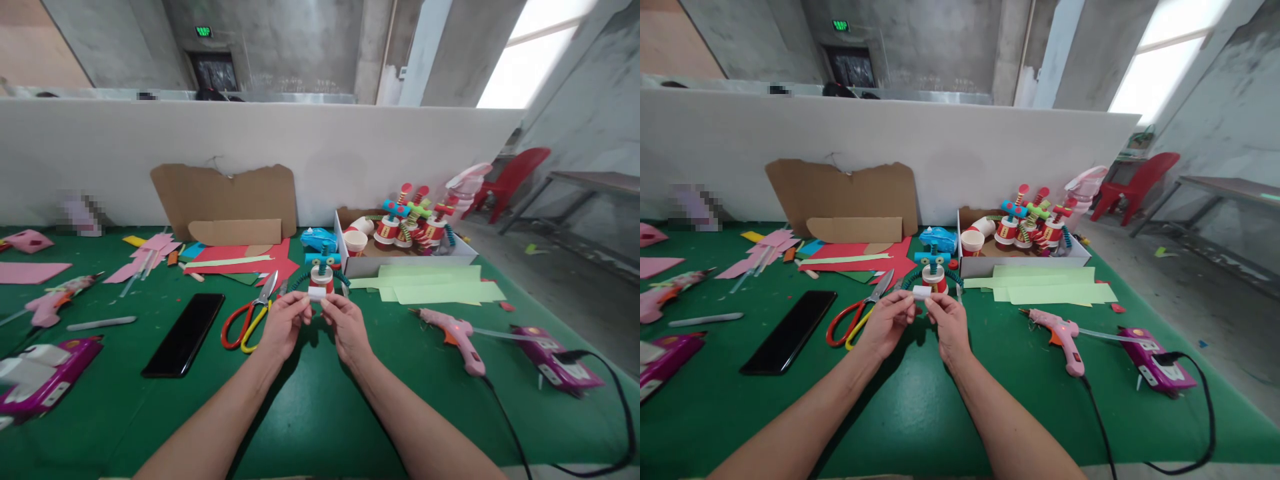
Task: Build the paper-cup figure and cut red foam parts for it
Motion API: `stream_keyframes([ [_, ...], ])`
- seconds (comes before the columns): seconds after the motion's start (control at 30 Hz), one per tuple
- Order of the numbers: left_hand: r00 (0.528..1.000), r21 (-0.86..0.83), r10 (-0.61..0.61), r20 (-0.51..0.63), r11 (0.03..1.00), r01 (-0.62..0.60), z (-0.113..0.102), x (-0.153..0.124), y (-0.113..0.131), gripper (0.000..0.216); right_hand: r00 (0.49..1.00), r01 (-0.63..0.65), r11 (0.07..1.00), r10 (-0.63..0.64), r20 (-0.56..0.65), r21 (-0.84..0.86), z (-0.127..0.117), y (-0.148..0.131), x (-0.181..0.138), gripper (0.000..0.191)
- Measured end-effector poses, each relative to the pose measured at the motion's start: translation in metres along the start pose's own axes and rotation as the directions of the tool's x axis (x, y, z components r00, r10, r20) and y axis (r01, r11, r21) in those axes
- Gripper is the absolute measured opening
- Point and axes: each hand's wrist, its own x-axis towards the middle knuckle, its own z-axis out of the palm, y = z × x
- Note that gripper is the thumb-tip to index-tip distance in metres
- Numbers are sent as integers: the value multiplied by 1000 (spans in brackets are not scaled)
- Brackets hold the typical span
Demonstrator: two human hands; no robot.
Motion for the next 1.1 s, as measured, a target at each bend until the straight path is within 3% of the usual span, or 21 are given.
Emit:
stream_keyframes([
  [1.1, 1000, 9, 16, 7, 1000, -16, -2, 0, -1, 27, 1000, 7, 1000, -7, -15, -9, 0, 1, 1, 24],
])
